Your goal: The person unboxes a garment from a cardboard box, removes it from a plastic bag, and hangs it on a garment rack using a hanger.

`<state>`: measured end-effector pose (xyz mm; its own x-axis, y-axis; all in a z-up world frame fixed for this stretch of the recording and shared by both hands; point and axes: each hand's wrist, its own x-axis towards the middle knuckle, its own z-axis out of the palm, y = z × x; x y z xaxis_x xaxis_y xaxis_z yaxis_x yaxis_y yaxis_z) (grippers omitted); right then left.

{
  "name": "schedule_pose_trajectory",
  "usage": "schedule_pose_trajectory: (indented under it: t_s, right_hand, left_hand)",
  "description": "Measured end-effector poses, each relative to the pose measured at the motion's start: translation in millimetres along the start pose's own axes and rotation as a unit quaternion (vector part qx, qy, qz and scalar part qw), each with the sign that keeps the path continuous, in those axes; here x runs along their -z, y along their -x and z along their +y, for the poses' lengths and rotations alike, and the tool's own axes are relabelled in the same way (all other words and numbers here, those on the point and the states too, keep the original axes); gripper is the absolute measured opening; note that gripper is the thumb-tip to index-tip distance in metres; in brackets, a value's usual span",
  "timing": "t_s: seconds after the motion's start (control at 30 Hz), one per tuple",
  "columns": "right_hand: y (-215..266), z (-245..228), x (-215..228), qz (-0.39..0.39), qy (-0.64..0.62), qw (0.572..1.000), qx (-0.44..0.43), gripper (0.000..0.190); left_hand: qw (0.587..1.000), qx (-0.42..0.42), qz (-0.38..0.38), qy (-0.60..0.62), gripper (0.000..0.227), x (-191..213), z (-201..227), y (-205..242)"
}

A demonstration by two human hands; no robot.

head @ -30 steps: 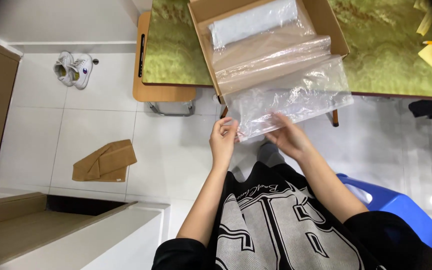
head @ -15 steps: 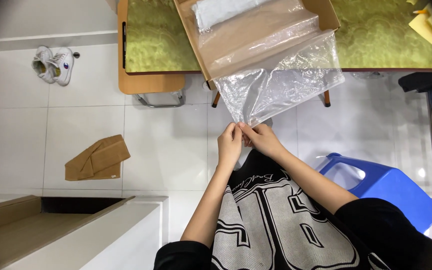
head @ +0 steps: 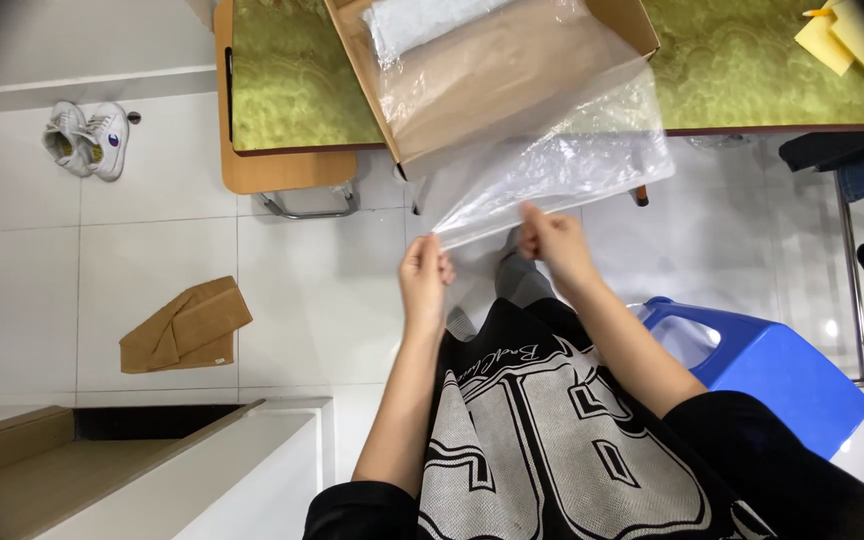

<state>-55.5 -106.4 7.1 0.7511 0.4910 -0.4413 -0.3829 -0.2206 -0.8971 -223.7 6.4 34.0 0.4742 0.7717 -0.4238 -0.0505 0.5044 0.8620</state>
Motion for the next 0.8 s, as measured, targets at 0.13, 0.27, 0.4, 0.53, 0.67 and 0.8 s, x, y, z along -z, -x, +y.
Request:
schedule_pose_trajectory:
  t_s: [0.13, 0.27, 0.4, 0.53, 0.67, 0.8]
  right_hand:
    - [-25, -2, 55, 0.074, -0.075, 0.994, -0.013, 0.044]
    - [-36, -16, 101, 0.16, -0.121, 0.98, -0.002, 0.045]
    - [-33, -43, 108, 0.19, -0.129, 0.973, 0.019, 0.048]
    - [-17, -61, 86, 0.166, -0.109, 0.98, 0.011, 0.046]
    - [-24, -44, 77, 0.111, -0.077, 0.991, -0.001, 0.046]
    - [-35, -36, 87, 0.153, -0.03, 0.988, 0.016, 0.044]
  left_hand:
    - [0.999, -0.014, 0.011, 0.041, 0.026, 31, 6, -22]
    - [0.997, -0.024, 0.03, 0.064, 0.027, 38, 28, -22]
    - [0.999, -0.026, 0.005, 0.044, 0.028, 19, 31, -16]
    - [0.998, -0.026, -0.004, 0.05, 0.03, 15, 38, -21]
    - [0.999, -0.019, -0.005, 0.049, 0.027, 19, 43, -18]
    - [0.999, -0.02, 0.011, 0.045, 0.025, 28, 44, -17]
